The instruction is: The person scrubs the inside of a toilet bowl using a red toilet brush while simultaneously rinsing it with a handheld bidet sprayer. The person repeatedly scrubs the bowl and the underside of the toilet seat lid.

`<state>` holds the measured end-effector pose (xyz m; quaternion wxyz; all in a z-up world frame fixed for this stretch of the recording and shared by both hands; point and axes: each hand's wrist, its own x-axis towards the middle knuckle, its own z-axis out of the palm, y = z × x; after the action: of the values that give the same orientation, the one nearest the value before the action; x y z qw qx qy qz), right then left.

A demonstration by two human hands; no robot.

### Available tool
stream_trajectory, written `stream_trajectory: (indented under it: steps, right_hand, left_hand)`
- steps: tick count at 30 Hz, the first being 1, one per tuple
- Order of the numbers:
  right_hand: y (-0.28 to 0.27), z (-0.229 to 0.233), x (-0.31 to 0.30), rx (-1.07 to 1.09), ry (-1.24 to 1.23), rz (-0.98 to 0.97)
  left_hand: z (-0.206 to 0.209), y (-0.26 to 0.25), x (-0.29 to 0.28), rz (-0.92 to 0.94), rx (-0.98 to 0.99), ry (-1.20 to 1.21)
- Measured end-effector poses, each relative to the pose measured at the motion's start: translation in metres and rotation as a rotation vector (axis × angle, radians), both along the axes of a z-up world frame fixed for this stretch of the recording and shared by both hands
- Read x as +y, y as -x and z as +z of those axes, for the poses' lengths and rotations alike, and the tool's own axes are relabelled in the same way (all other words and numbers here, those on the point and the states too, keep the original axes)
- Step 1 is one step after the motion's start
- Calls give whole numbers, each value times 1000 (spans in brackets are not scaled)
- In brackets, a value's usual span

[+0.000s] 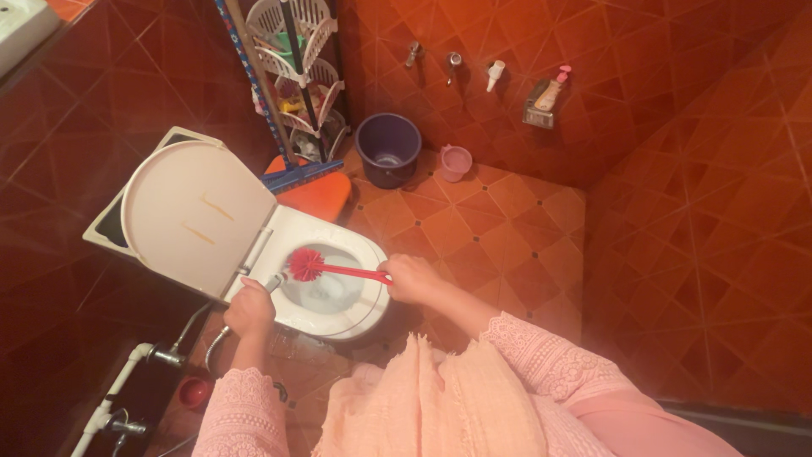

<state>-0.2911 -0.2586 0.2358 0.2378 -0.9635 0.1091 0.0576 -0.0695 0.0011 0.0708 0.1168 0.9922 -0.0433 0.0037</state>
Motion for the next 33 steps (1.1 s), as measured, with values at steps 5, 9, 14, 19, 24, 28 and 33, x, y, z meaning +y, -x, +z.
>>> stream_trajectory:
  steps: [5, 9, 14, 19, 24, 28, 33]
  right_hand:
    - [-2, -7, 0, -26, -1, -1]
    - [-6, -6, 0, 8, -23, -28]
    - [-9, -6, 1, -3, -37, -33]
    - [-7, -7, 2, -14, -18, -12]
    - [-6, -8, 2, 4, -17, 2]
    - [-6, -8, 0, -13, -21, 10]
    - [-5, 0, -7, 46, -123, -76]
  left_hand:
    - [0, -4, 6, -53, -51, -89]
    - [4, -8, 8, -65, -34, -127]
    - [1, -9, 7, -53, -9, -110]
    - [0, -5, 3, -45, -13, -62]
    - [2, -2, -2, -53, 9, -76]
    - [1, -4, -8, -48, 30, -54]
    - [-2, -7, -18, -27, 11, 10]
